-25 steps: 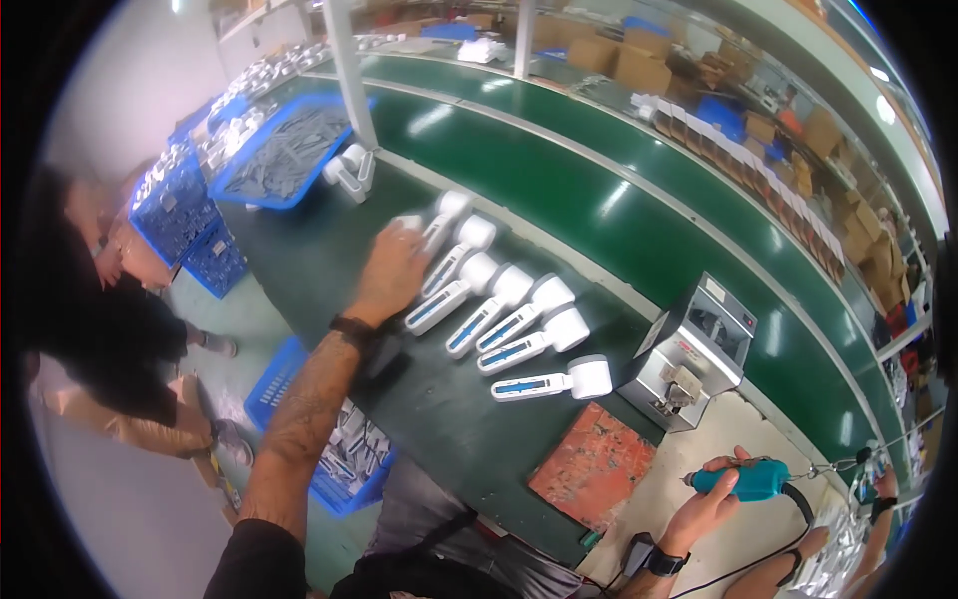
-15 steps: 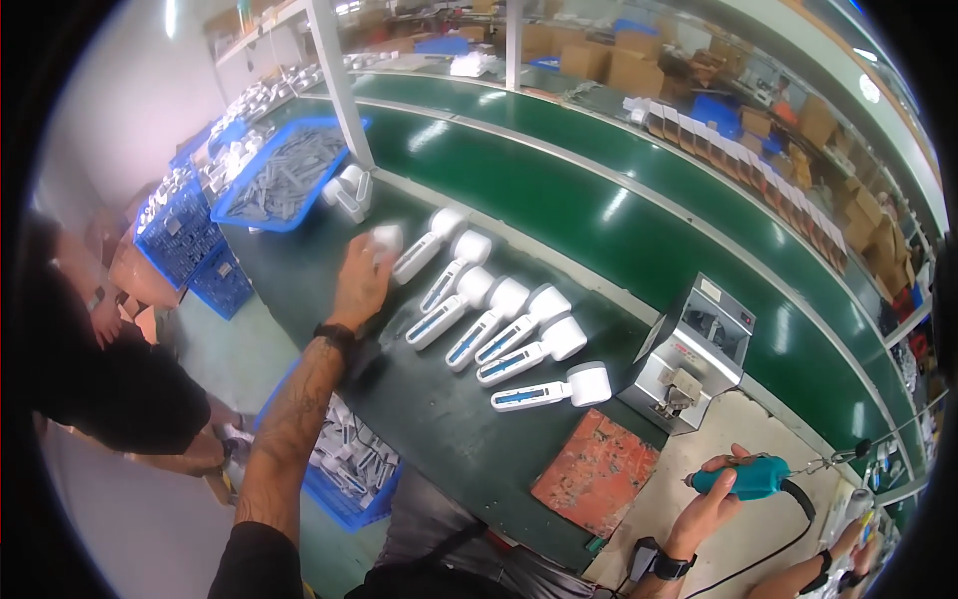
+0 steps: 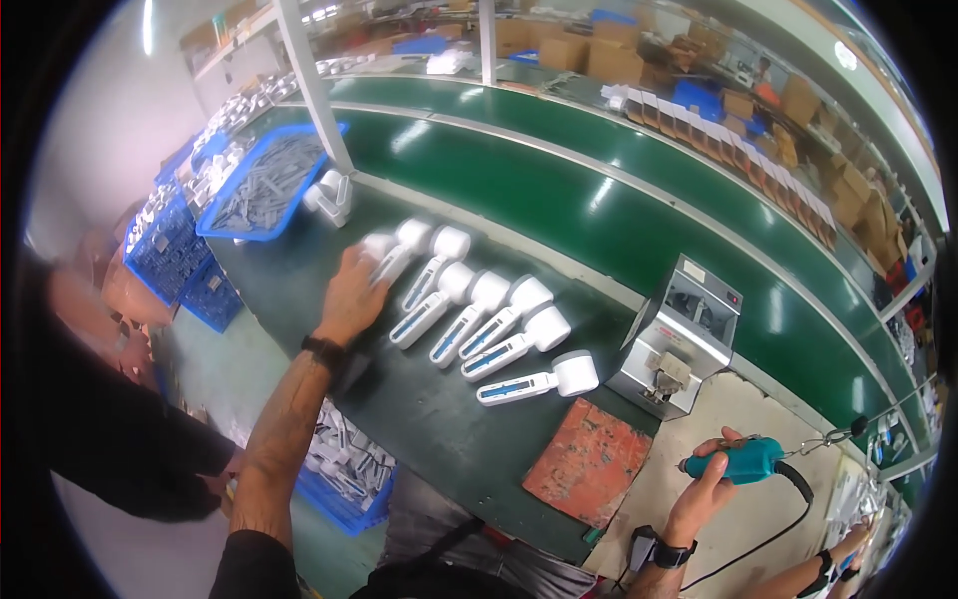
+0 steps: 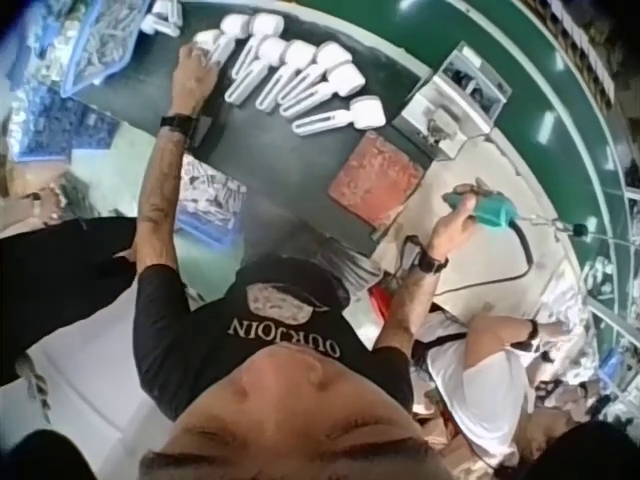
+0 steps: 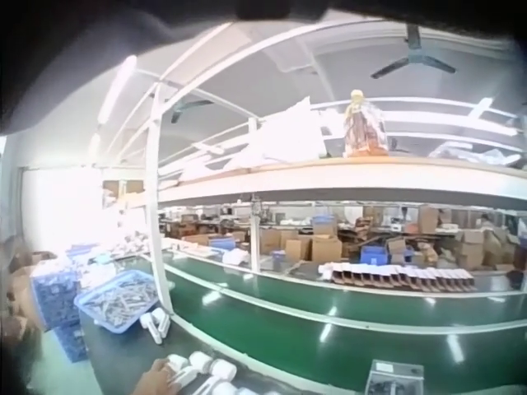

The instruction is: The person picks up a fan from a bin, places it on a work surface, and drives a screw into it using a power screwdriver. They then set the fan aside and repeat the process for several other fans.

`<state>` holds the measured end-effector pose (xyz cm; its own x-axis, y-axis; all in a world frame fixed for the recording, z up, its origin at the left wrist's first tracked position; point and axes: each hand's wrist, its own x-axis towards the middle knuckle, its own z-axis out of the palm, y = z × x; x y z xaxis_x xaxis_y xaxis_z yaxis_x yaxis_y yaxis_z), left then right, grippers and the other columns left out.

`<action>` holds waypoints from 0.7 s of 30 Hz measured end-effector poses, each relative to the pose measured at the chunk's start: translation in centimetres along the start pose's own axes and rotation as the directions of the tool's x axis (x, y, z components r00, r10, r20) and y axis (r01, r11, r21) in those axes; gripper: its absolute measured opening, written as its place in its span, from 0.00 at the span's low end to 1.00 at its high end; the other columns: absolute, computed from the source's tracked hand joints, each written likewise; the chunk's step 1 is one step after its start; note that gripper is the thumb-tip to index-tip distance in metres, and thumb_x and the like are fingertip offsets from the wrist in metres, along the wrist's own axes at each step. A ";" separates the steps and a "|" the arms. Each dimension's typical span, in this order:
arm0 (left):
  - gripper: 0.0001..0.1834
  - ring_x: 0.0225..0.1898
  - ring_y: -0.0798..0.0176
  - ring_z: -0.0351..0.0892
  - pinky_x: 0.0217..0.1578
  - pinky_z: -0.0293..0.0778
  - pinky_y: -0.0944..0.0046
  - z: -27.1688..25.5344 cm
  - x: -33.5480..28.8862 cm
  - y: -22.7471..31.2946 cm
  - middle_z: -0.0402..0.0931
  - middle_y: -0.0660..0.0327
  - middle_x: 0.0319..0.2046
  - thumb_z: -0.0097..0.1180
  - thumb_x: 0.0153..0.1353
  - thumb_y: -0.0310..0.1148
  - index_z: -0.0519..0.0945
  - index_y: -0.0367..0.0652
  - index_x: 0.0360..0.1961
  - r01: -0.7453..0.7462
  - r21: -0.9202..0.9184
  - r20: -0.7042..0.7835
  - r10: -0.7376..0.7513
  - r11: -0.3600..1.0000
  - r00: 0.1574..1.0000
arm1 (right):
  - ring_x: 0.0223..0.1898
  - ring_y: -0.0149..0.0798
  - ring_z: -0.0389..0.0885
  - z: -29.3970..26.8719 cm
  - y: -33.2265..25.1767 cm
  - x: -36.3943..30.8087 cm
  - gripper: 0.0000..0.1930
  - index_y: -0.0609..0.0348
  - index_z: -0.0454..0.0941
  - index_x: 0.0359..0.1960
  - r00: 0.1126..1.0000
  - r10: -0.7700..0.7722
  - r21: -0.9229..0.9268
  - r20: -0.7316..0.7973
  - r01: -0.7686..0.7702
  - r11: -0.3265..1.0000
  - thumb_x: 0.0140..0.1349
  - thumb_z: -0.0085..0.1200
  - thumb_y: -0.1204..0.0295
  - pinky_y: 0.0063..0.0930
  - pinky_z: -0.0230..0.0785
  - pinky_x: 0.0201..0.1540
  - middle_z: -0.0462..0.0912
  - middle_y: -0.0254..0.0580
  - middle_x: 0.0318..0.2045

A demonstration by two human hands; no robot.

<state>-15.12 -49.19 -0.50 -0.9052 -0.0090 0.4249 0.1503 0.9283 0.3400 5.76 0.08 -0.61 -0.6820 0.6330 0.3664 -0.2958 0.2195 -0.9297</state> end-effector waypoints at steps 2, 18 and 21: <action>0.16 0.53 0.37 0.77 0.54 0.74 0.47 -0.3 -1.4 -0.8 0.66 0.49 0.63 0.63 0.61 0.36 0.76 0.43 0.47 -0.034 0.006 -0.015 0.034 0.999 0.999 | 0.33 0.28 0.73 0.3 -0.3 -0.1 0.31 0.64 0.69 0.56 1.000 0.003 0.003 0.002 -0.003 1.000 0.67 0.57 0.48 0.21 0.68 0.28 0.74 0.36 0.31; 0.30 0.64 0.44 0.65 0.60 0.66 0.41 0.5 -2.3 6.4 0.69 0.52 0.59 0.66 0.59 0.45 0.72 0.50 0.60 -0.168 0.018 0.218 0.160 0.986 0.963 | 0.32 0.28 0.72 -0.1 0.2 -0.1 0.33 0.64 0.67 0.58 1.000 -0.012 -0.024 0.019 0.012 1.000 0.67 0.57 0.47 0.22 0.69 0.26 0.73 0.37 0.32; 0.30 0.61 0.45 0.67 0.56 0.70 0.42 0.5 -2.2 6.2 0.70 0.52 0.55 0.65 0.59 0.46 0.73 0.49 0.61 -0.220 0.055 0.271 0.198 0.974 0.942 | 0.33 0.28 0.72 0.1 0.0 -0.1 0.33 0.64 0.68 0.58 1.000 -0.001 -0.019 0.020 0.002 1.000 0.67 0.57 0.46 0.22 0.70 0.26 0.73 0.37 0.32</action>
<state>-12.41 -43.20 0.31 -0.9306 0.2759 0.2404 0.3241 0.9265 0.1914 5.76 -0.09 -0.64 -0.6948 0.6177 0.3684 -0.2843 0.2345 -0.9296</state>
